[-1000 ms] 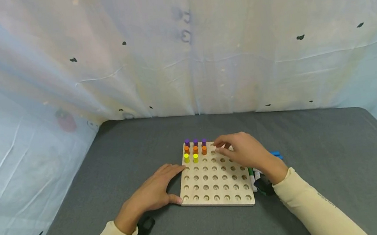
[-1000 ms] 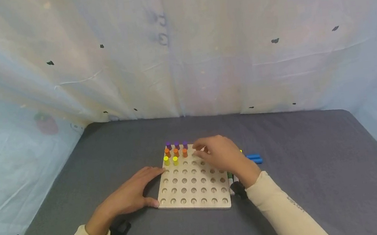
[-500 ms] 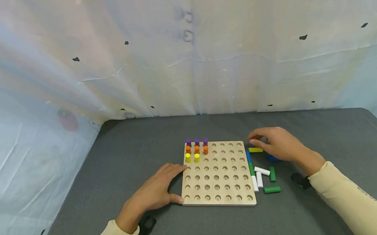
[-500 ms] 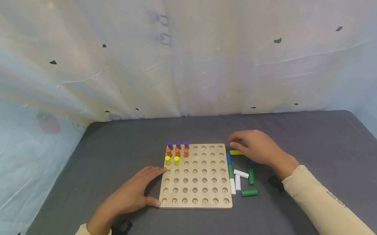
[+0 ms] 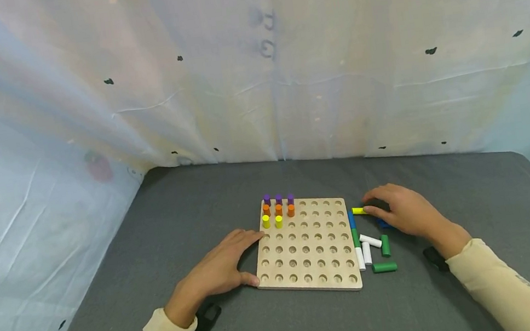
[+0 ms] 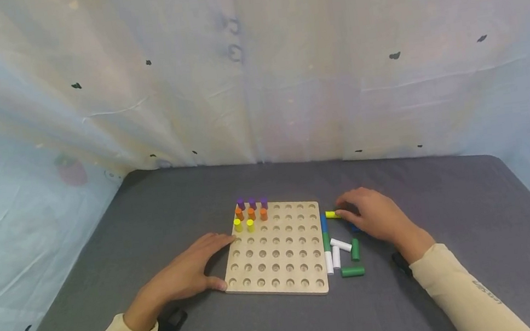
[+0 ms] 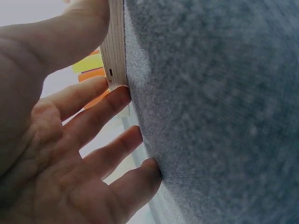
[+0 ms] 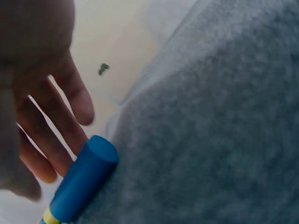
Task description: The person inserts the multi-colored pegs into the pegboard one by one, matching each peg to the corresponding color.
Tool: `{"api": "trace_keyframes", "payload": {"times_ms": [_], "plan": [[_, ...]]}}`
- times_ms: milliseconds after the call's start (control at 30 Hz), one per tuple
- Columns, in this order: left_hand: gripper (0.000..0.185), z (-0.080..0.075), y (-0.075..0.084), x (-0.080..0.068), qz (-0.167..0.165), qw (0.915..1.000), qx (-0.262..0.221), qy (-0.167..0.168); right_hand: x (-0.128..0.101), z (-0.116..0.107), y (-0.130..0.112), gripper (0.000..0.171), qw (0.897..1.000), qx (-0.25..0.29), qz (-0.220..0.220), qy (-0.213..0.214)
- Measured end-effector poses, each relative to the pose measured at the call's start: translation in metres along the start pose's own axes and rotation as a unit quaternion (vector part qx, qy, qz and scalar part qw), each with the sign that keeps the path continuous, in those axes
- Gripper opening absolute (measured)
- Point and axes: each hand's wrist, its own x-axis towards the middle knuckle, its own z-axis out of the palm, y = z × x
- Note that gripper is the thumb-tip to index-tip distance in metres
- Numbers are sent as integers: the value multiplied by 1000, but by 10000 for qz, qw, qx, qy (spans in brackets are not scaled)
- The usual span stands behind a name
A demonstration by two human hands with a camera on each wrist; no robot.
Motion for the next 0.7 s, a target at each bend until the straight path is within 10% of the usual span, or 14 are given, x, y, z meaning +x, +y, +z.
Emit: {"api": "trace_keyframes", "payload": {"times_ms": [700], "plan": [[89,0,0,-1,53,10000,-44,10,1,9,-14,33,9998,-80,-175,-96]]}}
